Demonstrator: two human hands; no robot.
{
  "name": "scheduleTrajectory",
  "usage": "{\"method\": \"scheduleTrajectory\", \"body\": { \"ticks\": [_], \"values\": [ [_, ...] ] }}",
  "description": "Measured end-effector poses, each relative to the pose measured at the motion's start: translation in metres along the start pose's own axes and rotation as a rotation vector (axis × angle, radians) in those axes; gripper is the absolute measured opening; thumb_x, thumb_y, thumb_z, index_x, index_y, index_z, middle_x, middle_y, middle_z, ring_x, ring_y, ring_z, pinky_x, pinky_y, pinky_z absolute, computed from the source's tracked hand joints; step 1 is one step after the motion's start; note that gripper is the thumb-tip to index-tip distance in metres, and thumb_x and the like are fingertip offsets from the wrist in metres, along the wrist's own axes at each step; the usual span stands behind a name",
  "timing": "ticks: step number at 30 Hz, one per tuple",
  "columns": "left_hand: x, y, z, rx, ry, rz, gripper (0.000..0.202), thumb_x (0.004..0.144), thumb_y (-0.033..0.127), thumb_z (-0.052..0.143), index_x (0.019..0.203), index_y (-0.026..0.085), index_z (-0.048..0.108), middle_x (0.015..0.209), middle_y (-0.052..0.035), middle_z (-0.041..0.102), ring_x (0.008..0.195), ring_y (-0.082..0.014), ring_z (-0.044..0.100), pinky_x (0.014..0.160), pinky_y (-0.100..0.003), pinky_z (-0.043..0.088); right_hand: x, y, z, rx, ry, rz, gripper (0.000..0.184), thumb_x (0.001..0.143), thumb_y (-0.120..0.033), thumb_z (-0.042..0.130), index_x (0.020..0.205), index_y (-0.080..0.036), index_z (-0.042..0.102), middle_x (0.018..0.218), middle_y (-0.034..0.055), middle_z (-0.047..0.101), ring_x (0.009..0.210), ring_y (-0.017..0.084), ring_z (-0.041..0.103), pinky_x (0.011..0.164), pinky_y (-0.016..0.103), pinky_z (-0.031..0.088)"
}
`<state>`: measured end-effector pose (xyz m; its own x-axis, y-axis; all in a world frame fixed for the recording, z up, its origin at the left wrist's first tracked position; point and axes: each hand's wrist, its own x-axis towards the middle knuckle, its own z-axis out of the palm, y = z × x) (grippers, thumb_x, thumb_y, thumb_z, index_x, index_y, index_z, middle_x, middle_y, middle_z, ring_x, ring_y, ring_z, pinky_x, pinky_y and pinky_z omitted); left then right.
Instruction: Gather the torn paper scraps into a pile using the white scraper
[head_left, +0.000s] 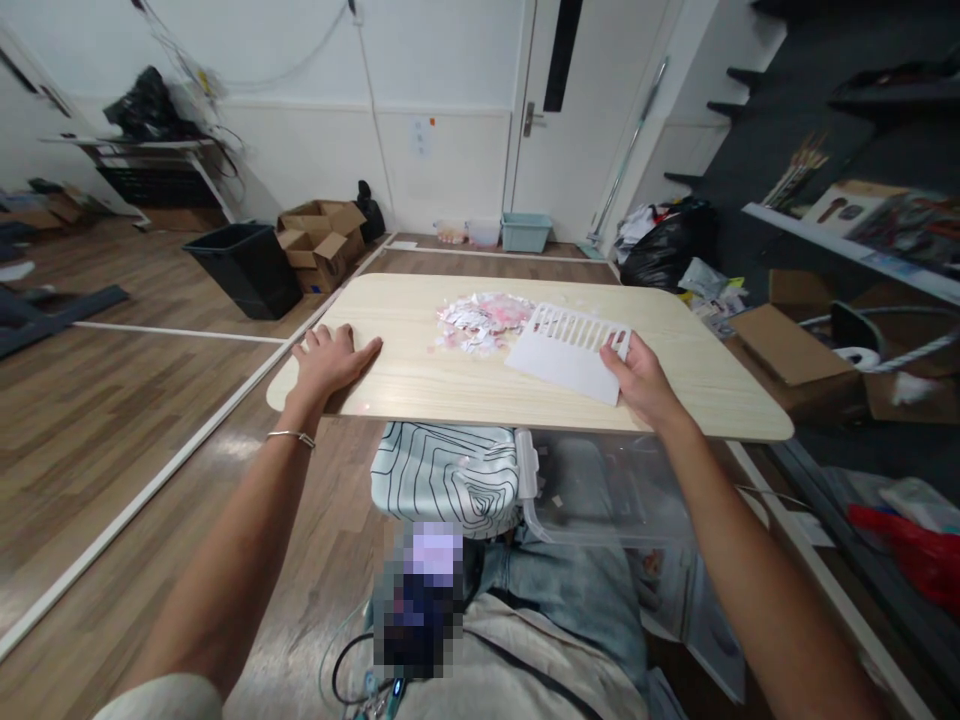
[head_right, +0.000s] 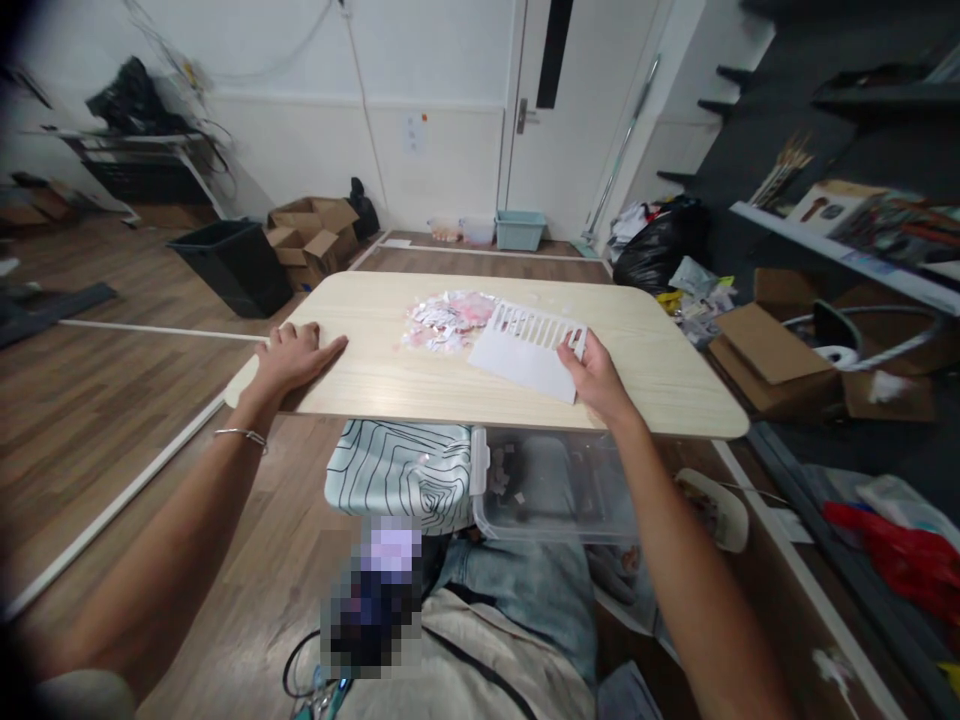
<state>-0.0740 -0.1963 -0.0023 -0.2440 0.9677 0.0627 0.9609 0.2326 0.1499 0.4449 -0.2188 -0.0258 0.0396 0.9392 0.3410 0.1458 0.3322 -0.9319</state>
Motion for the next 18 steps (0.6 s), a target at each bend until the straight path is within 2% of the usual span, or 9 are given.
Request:
{"method": "scheduleTrajectory", "body": {
  "ticks": [5,8,10,13,15,18],
  "values": [
    [0.0002,0.0007,-0.0003,0.009,0.003,-0.015,0.104,0.116,0.079,0.031,0.183,0.007,0.064,0.194,-0.0445,0.056,0.184,-0.0633,0.051,0.149,-0.081,0.041,-0.0061,-0.0065,-0.0003,-0.020,-0.071,0.041,0.074,0.082,-0.092,0.109,0.114,-0.033,0.078,0.114,0.0084,0.098,0.101,0.035,0.093,0.095,0.052,0.082],
    [0.0000,0.0004,0.0001,0.009,-0.007,-0.006,0.104,0.116,0.079,0.030,0.182,0.006,0.065,0.194,-0.0451,0.055,0.183,-0.0645,0.051,0.149,-0.082,0.040,-0.0060,-0.0065,-0.0010,-0.016,-0.082,0.053,0.074,0.082,-0.092,0.109,0.115,-0.033,0.078,0.104,0.0072,0.096,0.089,0.034,0.090,0.084,0.050,0.081],
    [-0.0003,0.0000,0.0004,-0.002,-0.001,0.005,0.105,0.116,0.079,0.029,0.181,0.005,0.065,0.193,-0.0469,0.056,0.182,-0.0657,0.052,0.148,-0.083,0.041,-0.0039,-0.0058,-0.0014,0.000,-0.055,0.038,0.075,0.083,-0.093,0.107,0.118,-0.034,0.076,0.107,0.0072,0.096,0.092,0.035,0.092,0.089,0.051,0.082],
    [-0.0007,-0.0005,0.0007,-0.016,0.014,0.010,0.107,0.114,0.080,0.029,0.181,0.005,0.065,0.191,-0.0488,0.056,0.182,-0.0664,0.053,0.146,-0.083,0.042,-0.0004,-0.0054,-0.0016,0.027,0.015,-0.009,0.078,0.084,-0.094,0.105,0.124,-0.037,0.071,0.123,0.0081,0.097,0.116,0.038,0.095,0.107,0.054,0.081],
    [-0.0009,-0.0004,0.0004,-0.016,0.013,0.011,0.108,0.114,0.081,0.029,0.182,0.005,0.065,0.192,-0.0490,0.055,0.182,-0.0662,0.053,0.146,-0.083,0.041,0.0003,-0.0064,-0.0013,0.034,0.031,-0.026,0.078,0.082,-0.090,0.108,0.125,-0.038,0.068,0.130,0.0078,0.097,0.126,0.038,0.094,0.114,0.055,0.080],
    [-0.0016,0.0002,-0.0002,-0.015,0.009,0.014,0.108,0.114,0.079,0.028,0.182,0.003,0.064,0.191,-0.0494,0.056,0.181,-0.0659,0.053,0.147,-0.083,0.041,-0.0022,-0.0101,0.0003,0.029,-0.014,-0.018,0.077,0.079,-0.081,0.114,0.125,-0.038,0.070,0.126,0.0075,0.098,0.120,0.038,0.096,0.111,0.056,0.081]
  ]
}}
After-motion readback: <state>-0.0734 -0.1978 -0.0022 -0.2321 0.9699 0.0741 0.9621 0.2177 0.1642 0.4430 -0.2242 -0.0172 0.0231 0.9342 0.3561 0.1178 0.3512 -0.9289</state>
